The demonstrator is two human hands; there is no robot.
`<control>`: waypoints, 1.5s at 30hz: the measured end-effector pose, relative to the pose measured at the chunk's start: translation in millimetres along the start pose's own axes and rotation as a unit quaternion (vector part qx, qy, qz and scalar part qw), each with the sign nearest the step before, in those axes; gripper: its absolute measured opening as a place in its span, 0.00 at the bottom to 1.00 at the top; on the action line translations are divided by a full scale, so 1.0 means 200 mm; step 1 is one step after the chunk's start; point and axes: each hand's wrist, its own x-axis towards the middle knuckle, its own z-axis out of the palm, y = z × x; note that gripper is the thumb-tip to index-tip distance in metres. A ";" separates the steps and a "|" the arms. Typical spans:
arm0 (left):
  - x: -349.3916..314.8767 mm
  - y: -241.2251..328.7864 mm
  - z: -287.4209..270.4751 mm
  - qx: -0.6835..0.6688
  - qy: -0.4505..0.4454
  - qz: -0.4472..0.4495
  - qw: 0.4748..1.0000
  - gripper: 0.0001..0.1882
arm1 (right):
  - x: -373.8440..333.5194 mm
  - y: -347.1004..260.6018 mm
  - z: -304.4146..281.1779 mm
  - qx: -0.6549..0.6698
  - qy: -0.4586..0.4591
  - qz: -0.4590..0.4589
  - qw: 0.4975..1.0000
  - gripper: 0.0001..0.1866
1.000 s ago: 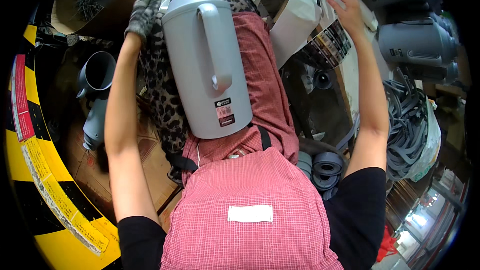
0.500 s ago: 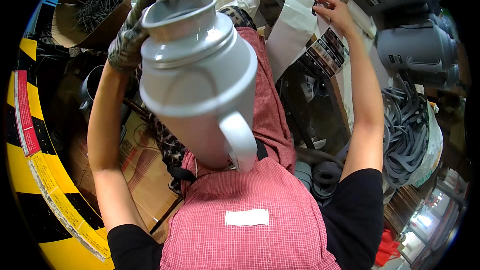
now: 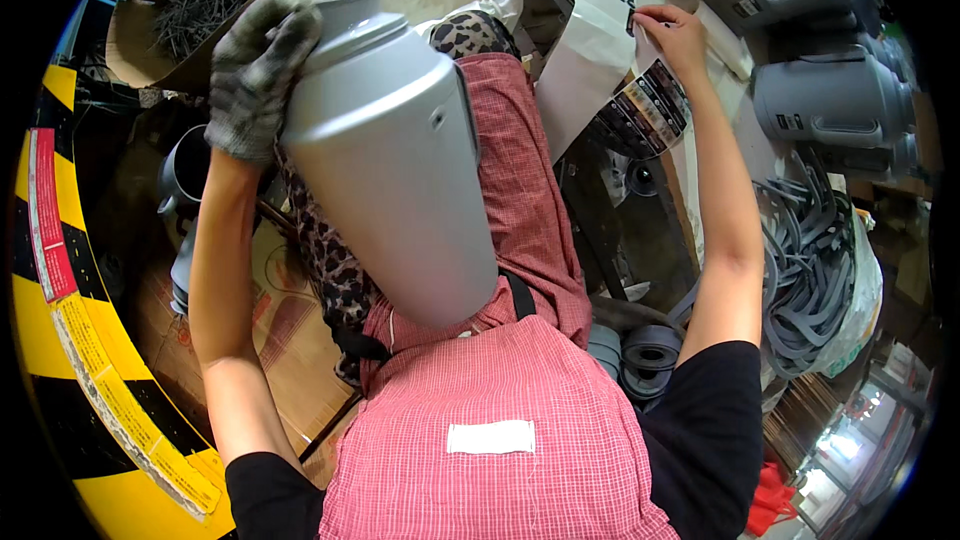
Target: The person places an inner lining into a jug body, attaches a top ring, and applies a label to the side by hand.
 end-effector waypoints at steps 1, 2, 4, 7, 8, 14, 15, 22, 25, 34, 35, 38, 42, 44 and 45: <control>0.02 -0.05 0.00 -0.003 0.000 0.012 1.000 0.12 | -0.04 -0.04 0.00 -0.062 0.039 -0.053 0.996 0.11; 0.04 -0.10 -0.02 0.048 0.014 0.025 0.998 0.13 | -0.08 -0.09 -0.02 -0.158 0.076 -0.150 0.973 0.09; 0.09 -0.17 -0.06 0.101 0.021 0.034 0.994 0.13 | -0.19 -0.19 -0.05 -0.093 0.105 -0.180 0.974 0.08; 0.15 -0.23 -0.06 0.118 0.021 0.020 0.993 0.16 | -0.31 -0.30 -0.10 -0.022 0.106 -0.163 0.981 0.08; 0.18 -0.24 -0.04 0.171 0.025 -0.011 0.985 0.16 | -0.32 -0.31 -0.11 -0.003 0.084 -0.147 0.986 0.08; 0.31 -0.29 0.09 0.394 0.019 -0.095 0.914 0.31 | -0.05 -0.11 -0.06 -0.074 0.070 -0.221 0.970 0.13; 0.32 -0.31 0.10 0.395 0.011 -0.108 0.912 0.31 | -0.01 -0.05 -0.03 -0.123 0.083 -0.259 0.954 0.14; 0.25 -0.48 0.14 0.135 -0.022 -0.029 0.990 0.18 | 0.03 0.05 0.06 -0.097 0.053 -0.194 0.975 0.10; -0.03 -0.44 0.17 0.091 0.131 0.033 0.987 0.29 | -0.14 -0.18 0.02 -0.128 0.116 -0.233 0.957 0.06; -0.52 -0.23 0.28 -0.006 0.163 0.006 0.987 0.18 | -0.76 -1.10 0.29 0.405 -0.114 -0.004 0.907 0.06; -0.50 -0.21 0.27 0.010 0.153 -0.008 0.988 0.20 | -0.77 -1.17 0.35 0.466 -0.133 0.009 0.875 0.06; -0.47 -0.15 0.23 -0.050 0.112 -0.016 0.992 0.23 | -0.77 -1.30 0.48 0.501 -0.145 0.028 0.853 0.07; -0.46 -0.11 0.23 0.073 0.108 0.007 0.991 0.18 | -0.78 -1.34 0.57 0.471 -0.117 0.024 0.874 0.07; -0.45 -0.12 0.24 0.036 0.116 -0.034 0.992 0.17 | -0.78 -1.33 0.59 0.456 -0.121 0.032 0.881 0.07; -0.43 -0.13 0.24 0.007 0.115 -0.065 0.991 0.16 | -0.77 -1.32 0.60 0.439 -0.124 0.043 0.889 0.07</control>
